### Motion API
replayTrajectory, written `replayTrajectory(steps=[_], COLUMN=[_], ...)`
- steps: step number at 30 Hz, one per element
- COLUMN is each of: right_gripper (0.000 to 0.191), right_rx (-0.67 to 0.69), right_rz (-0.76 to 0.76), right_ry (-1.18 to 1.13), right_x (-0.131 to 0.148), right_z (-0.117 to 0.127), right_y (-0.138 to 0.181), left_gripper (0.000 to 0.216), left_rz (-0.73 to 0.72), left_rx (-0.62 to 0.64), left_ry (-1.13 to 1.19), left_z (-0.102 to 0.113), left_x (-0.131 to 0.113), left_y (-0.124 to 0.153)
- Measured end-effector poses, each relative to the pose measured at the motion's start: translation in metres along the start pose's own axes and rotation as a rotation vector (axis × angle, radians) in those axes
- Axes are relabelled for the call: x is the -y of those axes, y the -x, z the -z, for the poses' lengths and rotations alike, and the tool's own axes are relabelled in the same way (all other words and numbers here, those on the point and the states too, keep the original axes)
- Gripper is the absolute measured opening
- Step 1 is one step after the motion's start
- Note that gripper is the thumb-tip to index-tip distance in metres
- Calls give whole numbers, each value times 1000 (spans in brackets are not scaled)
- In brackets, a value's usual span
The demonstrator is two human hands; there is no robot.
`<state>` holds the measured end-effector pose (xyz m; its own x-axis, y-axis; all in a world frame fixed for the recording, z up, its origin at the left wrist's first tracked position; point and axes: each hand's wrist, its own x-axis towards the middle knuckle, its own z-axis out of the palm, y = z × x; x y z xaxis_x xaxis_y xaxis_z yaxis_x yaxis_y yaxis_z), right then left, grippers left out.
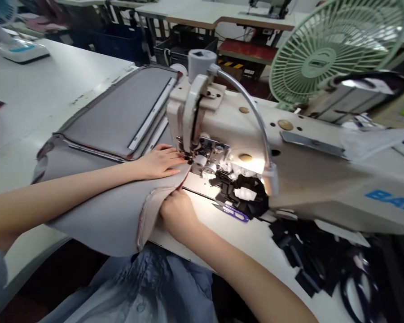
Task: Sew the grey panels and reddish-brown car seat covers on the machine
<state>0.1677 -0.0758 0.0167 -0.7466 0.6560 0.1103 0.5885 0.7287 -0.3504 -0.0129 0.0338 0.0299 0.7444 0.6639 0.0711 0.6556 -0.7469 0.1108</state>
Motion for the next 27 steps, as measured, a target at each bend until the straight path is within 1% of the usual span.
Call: replayTrajectory(steps=[5,10,13,18,23,27], right_gripper=[15,13,15,15,11,8], right_rx=[-92,-112,-86,-5,8,39], right_rz=[77,115,77,39,8,-21], right_ry=[-68,88,133,62,-14,-48], right_x=[-5,-14,-8,7,5,0], right_z=[-12,-12,-10,-10,-8,-6], right_y=[21,34,31,15,14,17], left_gripper=[42,37,33,28,24,24], left_rz=[-28,-10,-6,-14,-25,5], left_rx=[-17,-39,-47,-45,-34,-14], left_ry=[-43,-65,-71,-108,-100,-91], left_z=[-4,-4,-1,1,-1,0], left_x=[2,-4,-8,-8,-4,1], left_y=[0,-1,-3,-6,-7,-10])
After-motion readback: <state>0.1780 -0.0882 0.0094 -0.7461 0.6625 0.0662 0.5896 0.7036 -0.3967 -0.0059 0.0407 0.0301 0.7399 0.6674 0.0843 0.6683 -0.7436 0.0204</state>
